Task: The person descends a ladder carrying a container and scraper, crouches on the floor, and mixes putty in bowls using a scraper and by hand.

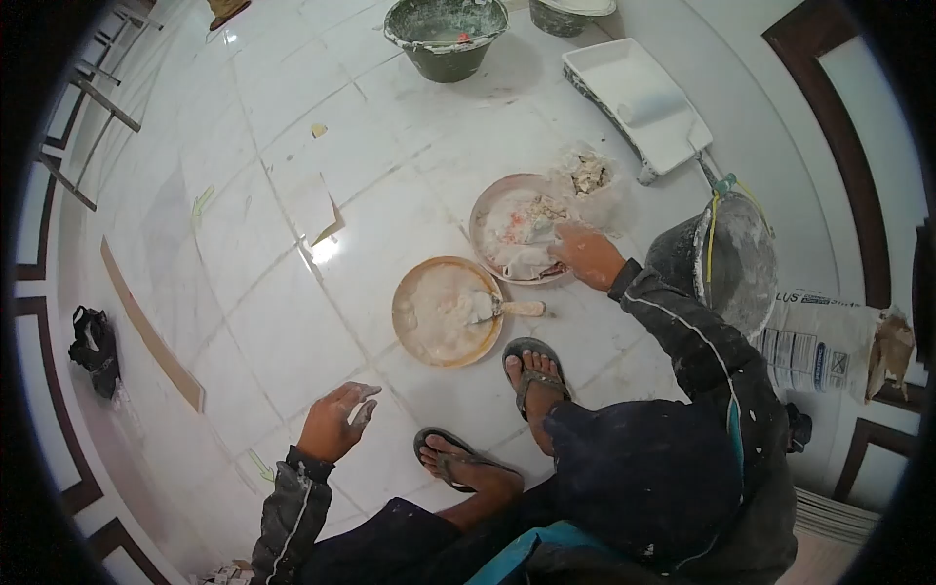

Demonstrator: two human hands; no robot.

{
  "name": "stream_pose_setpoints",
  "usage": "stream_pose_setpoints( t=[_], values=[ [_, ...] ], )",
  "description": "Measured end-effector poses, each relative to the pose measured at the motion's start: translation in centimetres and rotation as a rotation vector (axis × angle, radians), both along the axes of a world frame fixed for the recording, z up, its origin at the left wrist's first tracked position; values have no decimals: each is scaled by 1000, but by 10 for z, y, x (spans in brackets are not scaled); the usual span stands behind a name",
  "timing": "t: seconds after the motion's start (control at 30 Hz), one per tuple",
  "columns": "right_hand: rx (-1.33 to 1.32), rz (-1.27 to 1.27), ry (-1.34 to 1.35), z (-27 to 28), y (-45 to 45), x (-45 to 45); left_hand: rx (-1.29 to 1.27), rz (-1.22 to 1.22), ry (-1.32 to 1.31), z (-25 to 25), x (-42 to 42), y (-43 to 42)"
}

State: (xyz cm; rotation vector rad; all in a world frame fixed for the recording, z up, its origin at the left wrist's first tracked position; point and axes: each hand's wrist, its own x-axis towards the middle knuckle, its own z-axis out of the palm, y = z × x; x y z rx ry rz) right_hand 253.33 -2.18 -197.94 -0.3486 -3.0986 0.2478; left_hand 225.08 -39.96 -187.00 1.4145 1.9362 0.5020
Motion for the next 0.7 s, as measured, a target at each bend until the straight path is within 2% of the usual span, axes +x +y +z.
stream_pose_setpoints(
  t=[0.03,0.1,0.17,0.37,0.4,0.5,0.63,0.7],
  values=[
    [23,4,95,-1,1,3,-1,3,-3,-1,2,0],
    [-4,-38,41,-1,7,-2,-16,30,-92,-1,6,1],
    [-29,-86,-10,5,14,-13,-6,-26,-75,-5,10,0],
    [-151,-140,337,51,34,-43,-22,-85,-75,-11,14,1],
    [-206,-163,252,59,38,-40,-8,-75,-76,-12,14,0],
    [-226,-140,275,76,35,-38,-38,-39,-96,-14,12,-3],
    [-177,-83,215,57,41,-32,-18,-47,-108,-19,12,-4],
    [-264,-115,41,58,37,-31,-3,-41,-153,-21,14,-4]
  ],
)
